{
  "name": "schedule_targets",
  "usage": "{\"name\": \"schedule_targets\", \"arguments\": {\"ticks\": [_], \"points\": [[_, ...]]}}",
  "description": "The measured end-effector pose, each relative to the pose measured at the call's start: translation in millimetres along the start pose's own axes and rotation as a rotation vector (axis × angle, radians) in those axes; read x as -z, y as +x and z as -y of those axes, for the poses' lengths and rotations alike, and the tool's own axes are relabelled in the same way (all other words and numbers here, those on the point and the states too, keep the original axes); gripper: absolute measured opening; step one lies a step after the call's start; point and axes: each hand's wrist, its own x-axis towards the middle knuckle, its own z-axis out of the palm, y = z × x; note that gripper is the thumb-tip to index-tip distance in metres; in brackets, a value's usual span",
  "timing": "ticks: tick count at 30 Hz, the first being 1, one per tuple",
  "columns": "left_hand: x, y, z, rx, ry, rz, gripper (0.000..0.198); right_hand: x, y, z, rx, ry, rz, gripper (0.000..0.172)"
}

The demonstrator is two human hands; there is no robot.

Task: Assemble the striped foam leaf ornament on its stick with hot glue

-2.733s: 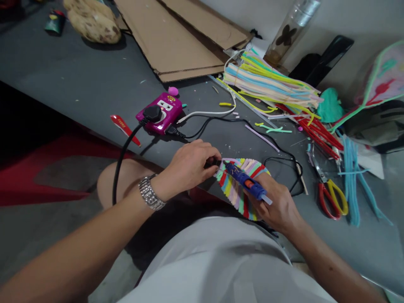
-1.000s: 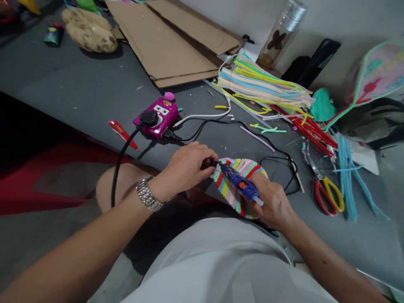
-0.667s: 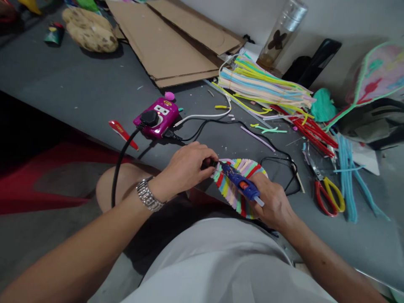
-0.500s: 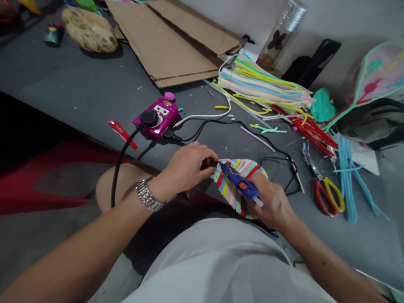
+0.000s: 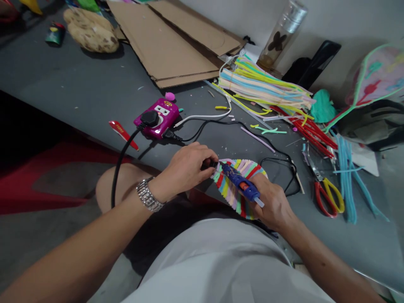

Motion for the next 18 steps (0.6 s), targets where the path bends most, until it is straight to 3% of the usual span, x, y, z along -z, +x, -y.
{"name": "schedule_targets", "arguments": {"ticks": [12, 16, 18], "points": [[-0.2, 0, 0, -0.007, -0.008, -0.001, 0.014, 2, 3, 4, 0.016, 0.027, -0.029, 0.023], [-0.4, 0, 0, -0.003, -0.019, -0.015, 0.012, 9, 2, 1, 0.046, 0.151, -0.010, 0.018], [-0.3, -1, 0, 0.007, -0.022, -0.025, 0.013, 15, -3, -3, -0.043, 0.282, -0.020, 0.015]]}}
